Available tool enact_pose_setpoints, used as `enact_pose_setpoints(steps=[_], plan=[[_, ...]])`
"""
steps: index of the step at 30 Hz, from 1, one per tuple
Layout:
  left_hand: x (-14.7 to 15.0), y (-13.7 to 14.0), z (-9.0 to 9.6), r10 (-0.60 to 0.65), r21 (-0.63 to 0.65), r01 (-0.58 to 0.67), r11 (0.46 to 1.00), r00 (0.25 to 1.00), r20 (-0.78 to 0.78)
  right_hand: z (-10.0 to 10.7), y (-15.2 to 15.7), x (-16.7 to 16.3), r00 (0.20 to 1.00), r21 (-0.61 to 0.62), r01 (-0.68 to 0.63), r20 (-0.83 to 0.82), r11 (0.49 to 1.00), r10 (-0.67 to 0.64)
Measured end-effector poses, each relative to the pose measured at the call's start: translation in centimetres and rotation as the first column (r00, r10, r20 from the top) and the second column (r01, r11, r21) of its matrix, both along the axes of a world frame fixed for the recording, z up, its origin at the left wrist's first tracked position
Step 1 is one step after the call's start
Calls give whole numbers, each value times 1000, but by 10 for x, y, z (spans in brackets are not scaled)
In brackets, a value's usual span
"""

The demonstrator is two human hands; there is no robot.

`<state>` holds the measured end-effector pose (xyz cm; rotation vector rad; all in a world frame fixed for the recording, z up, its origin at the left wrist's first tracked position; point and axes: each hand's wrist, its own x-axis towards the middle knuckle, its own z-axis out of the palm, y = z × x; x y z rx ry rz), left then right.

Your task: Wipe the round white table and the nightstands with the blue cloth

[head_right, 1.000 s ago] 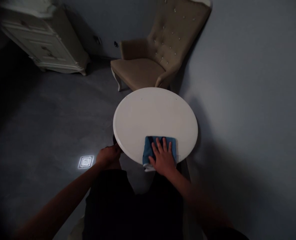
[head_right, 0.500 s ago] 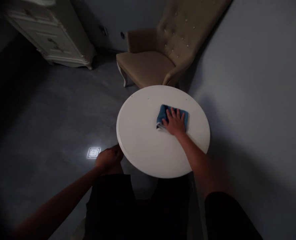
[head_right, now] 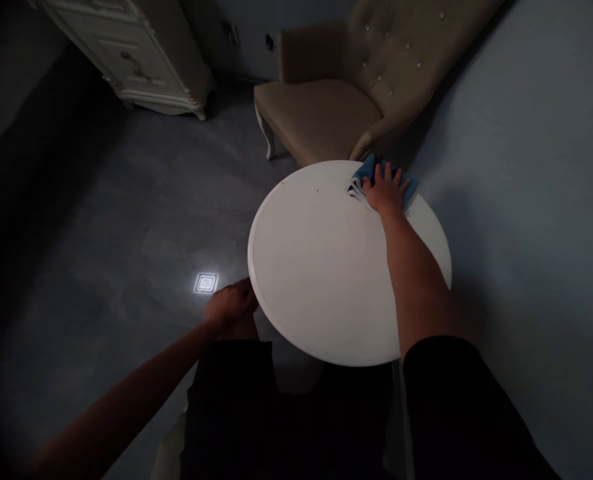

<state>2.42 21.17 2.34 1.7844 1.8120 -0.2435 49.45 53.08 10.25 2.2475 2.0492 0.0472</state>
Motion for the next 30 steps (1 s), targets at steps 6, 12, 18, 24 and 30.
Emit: enact_pose_setpoints(steps=[6, 12, 18, 24, 30], plan=[[1, -8, 2, -35, -8, 35, 999, 999, -39, 18, -146, -46, 998, -28, -38, -53, 999, 36], [8, -20, 6, -53, 8, 54, 999, 995, -84, 12, -345, -89, 977, -47, -183, -115, 982, 177], [13, -31, 5, -85, 54, 92, 994, 990, -115, 1, -468, -119, 961, -33, -208, -191, 978, 198], [9, -30, 4, -46, 32, 49, 998, 995, -88, -6, -456, -116, 950, 17, -258, -177, 966, 257], [8, -21, 3, -22, 16, 23, 1000, 998, -52, -12, -346, -89, 945, 95, -241, -204, 966, 256]])
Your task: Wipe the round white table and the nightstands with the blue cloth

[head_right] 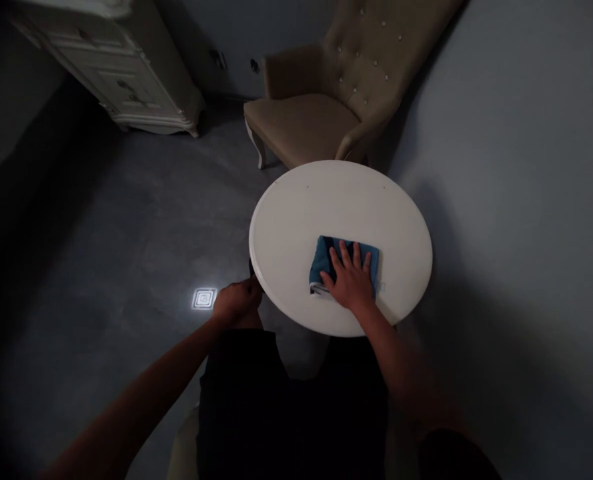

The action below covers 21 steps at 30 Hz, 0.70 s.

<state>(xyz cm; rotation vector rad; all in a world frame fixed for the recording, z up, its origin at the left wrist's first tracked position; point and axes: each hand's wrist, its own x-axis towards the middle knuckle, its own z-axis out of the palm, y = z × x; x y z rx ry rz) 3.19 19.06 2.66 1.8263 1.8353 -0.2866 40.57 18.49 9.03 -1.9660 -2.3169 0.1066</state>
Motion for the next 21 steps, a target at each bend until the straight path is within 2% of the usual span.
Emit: enact_pose_setpoints(steps=[4, 6, 8, 11, 14, 18, 21], plan=[[-5, 10, 3, 14, -12, -14, 1000, 1000, 5, -4, 85, 16, 999, 30, 28, -36, 999, -27], [-8, 15, 5, 31, -18, -31, 999, 1000, -2, -3, 114, 21, 998, 37, 32, -63, 999, -30], [-11, 17, 5, 46, -23, -46, 999, 999, -4, 0, 128, 23, 994, 62, 20, -112, 998, -13], [-13, 17, 3, 55, -17, -55, 998, 998, -9, 6, 123, 21, 977, 155, -76, -184, 985, 105], [-12, 12, 2, 37, 1, -37, 999, 999, -16, 10, 97, 12, 959, 199, -182, -178, 963, 218], [-6, 3, 5, 15, 32, -15, 999, 1000, -13, 11, 62, 11, 981, 169, -137, -114, 976, 157], [-4, -5, 5, -1, 85, 2, 996, 1000, -10, 14, 46, 30, 990, 172, -106, -68, 979, 120]])
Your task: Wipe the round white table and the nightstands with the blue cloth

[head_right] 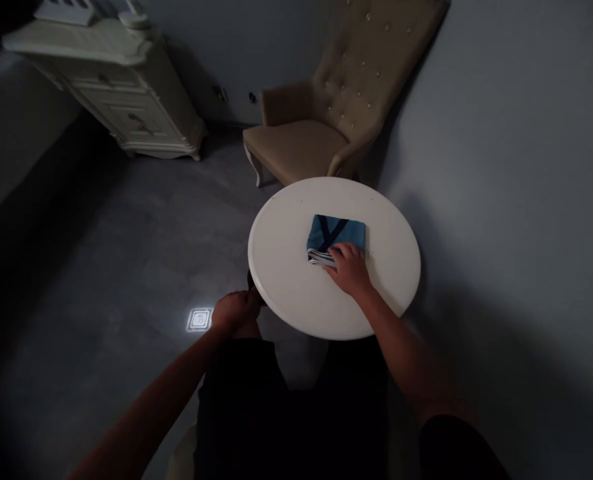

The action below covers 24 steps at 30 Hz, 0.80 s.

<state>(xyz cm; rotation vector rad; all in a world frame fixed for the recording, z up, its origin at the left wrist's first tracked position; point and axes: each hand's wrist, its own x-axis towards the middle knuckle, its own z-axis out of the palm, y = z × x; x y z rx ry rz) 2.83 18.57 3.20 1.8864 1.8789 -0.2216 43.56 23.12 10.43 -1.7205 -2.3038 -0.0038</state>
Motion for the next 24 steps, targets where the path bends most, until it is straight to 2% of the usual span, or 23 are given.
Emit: enact_pose_setpoints(steps=[3, 5, 7, 10, 13, 15, 17, 19, 24], plan=[[-5, -10, -6, -49, 130, 44, 991, 998, 33, 4, -9, 33, 998, 5, 58, 33, 998, -58], [-12, -20, -13, -83, 263, 58, 963, 993, 87, 6, -12, 55, 993, -2, 110, 38, 994, -110], [-18, -33, -20, -116, 416, 38, 909, 980, 164, 6, -14, 71, 990, -9, 140, 36, 990, -140], [-15, -56, -24, -208, 613, -6, 790, 938, 278, 3, -17, 78, 991, -13, 132, 24, 991, -131], [8, -71, -12, -357, 724, 10, 690, 874, 328, -1, -17, 73, 995, -17, 101, -6, 995, -101], [34, -68, 4, -431, 750, 25, 661, 831, 351, -4, -15, 70, 996, -37, 86, -36, 996, -87], [63, -51, 24, -454, 745, 6, 667, 796, 400, -6, -13, 69, 995, -63, 79, -61, 995, -83], [92, -24, 46, -441, 699, 0, 715, 776, 452, -8, -10, 69, 993, -74, 76, -84, 994, -82], [149, 46, 85, -263, 511, 9, 860, 865, 428, -12, -8, 70, 985, -32, 71, -157, 997, -75]])
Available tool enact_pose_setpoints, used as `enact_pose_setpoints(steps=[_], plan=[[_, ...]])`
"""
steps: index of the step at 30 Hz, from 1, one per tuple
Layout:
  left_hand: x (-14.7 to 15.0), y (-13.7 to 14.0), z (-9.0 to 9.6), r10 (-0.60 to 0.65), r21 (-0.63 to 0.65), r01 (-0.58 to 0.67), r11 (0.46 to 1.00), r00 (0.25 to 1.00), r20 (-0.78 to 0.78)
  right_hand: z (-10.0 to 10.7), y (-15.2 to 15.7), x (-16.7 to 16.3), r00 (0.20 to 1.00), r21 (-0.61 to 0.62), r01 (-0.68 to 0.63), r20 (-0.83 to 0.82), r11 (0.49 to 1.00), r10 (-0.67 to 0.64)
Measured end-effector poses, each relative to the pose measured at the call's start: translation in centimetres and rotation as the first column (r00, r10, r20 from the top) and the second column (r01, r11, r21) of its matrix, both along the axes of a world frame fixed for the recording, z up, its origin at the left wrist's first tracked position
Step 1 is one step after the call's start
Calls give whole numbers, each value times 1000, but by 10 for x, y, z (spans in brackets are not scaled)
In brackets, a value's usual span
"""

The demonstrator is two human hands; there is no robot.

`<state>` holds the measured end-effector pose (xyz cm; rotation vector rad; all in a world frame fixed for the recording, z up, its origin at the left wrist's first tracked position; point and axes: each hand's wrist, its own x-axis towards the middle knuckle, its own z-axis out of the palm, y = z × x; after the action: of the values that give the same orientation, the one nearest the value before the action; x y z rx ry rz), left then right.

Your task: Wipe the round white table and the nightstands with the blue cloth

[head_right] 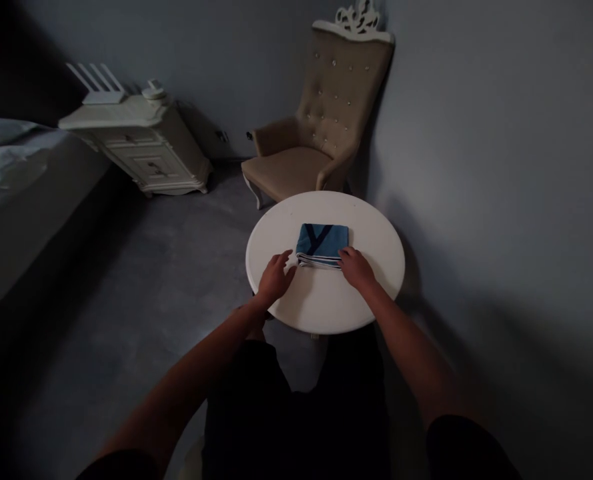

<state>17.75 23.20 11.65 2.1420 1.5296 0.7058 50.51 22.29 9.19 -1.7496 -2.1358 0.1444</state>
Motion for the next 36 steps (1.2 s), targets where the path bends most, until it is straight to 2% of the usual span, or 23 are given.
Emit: enact_pose_setpoints(steps=[5, 9, 14, 21, 24, 29, 36], plan=[[35, 28, 9, 61, -132, -81, 988, 987, -149, -8, -5, -5, 998, 37, 43, -36, 998, -42], [46, 29, 4, 94, -122, -112, 986, 985, -146, -11, -6, -3, 995, 49, 71, -70, 996, -68], [48, 26, -6, 84, -81, -94, 992, 990, -116, -11, -7, 1, 990, 53, 92, -110, 994, -86], [46, 18, -23, 88, -21, -91, 996, 988, -126, -18, -29, -1, 992, 99, 43, -121, 994, -31], [43, 15, -25, 68, -14, -70, 997, 989, -130, -17, -38, -5, 996, 117, 17, -86, 993, -6], [41, 11, -26, 47, -1, -47, 999, 990, -130, -14, -47, -11, 998, 108, 66, 1, 992, -66], [39, 6, -30, -5, 24, 8, 1000, 994, -107, -15, -43, -10, 1000, 102, 28, -15, 994, -26]])
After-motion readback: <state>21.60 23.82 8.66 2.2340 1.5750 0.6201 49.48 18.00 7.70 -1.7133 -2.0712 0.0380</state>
